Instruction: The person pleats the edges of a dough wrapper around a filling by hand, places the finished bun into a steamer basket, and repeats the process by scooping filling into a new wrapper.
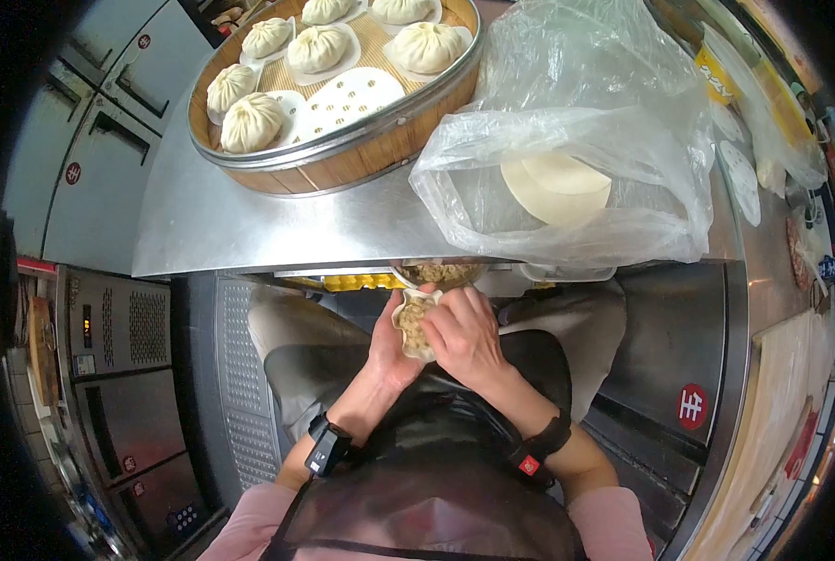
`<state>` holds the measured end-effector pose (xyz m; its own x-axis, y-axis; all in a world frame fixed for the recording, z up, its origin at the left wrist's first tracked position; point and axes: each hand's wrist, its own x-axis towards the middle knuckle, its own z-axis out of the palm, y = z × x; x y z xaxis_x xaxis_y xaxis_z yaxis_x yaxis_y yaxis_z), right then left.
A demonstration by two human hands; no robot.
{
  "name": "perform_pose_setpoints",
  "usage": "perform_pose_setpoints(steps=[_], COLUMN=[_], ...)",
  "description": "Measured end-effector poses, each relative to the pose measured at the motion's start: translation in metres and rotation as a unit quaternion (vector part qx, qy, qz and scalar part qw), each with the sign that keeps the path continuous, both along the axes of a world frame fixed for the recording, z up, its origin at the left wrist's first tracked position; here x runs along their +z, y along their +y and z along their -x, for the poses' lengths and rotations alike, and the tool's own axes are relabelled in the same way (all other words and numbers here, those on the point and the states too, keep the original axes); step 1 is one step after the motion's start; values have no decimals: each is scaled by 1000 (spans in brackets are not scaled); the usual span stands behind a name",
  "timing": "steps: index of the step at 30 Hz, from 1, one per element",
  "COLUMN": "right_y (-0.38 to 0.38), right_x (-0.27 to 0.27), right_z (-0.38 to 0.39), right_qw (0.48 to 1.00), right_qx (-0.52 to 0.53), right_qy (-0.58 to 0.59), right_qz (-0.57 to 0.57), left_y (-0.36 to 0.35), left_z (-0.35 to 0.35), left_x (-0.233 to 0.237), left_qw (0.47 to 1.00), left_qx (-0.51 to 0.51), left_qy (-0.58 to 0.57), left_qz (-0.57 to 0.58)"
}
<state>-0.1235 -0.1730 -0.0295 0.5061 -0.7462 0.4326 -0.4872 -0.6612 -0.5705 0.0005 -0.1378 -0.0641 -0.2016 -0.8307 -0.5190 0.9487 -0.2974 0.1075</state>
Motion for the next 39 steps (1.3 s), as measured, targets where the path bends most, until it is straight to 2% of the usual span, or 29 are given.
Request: perform_pose_setpoints(steps=[2, 4, 5, 6, 7, 8, 9, 10, 12, 13, 16, 18, 21, 25, 34, 39], right_y=[1, 0, -2, -4, -5, -5, -3, -3, -2, -1, 5, 7, 13, 11, 12, 7], right_x=[-1, 1, 2, 0, -4, -8, -12, -11, -6, -4, 8, 18, 18, 24, 27, 32], right_z=[3, 8, 9, 12, 17, 21, 24, 26, 31, 31, 35, 35, 33, 28, 37, 37], right_qw=[1000, 995, 988, 988, 970, 928, 923, 924, 982, 989, 994, 994, 996, 994, 997, 992], right_qx=[7, -80, -127, -129, -85, -39, -29, -27, 2, 4, 9, 30, 78, 19, 60, 43], right_qy=[3, -57, -64, -64, -82, -98, -79, -77, -20, -14, 12, 27, 30, -6, 9, -26], right_qz=[1, -10, -59, -59, -211, -357, -374, -374, -188, -147, -109, -97, -42, -110, -53, -113], left_y=[3, 8, 9, 11, 15, 17, 17, 18, 22, 23, 29, 35, 39, 40, 31, 33], left_z=[-2, -3, -3, -4, -5, -5, -4, -4, -5, -4, -2, 0, 1, 3, 6, 8], left_x=[-2, 5, 8, 7, 6, 7, 13, 15, 16, 18, 22, 22, 23, 22, 34, 27], left_qw=[999, 1000, 1000, 999, 998, 995, 992, 992, 989, 989, 992, 960, 966, 970, 965, 956], left_qx=[5, -11, -30, -31, -54, -77, -99, -97, -129, -128, -109, -137, -119, -104, -138, -163], left_qy=[46, 20, -5, -4, -23, -41, -69, -68, -67, -67, -31, -236, -225, -213, -216, -233], left_qz=[0, 1, 5, 4, 24, 44, 31, 31, 29, 31, 53, 60, 43, 43, 52, 67])
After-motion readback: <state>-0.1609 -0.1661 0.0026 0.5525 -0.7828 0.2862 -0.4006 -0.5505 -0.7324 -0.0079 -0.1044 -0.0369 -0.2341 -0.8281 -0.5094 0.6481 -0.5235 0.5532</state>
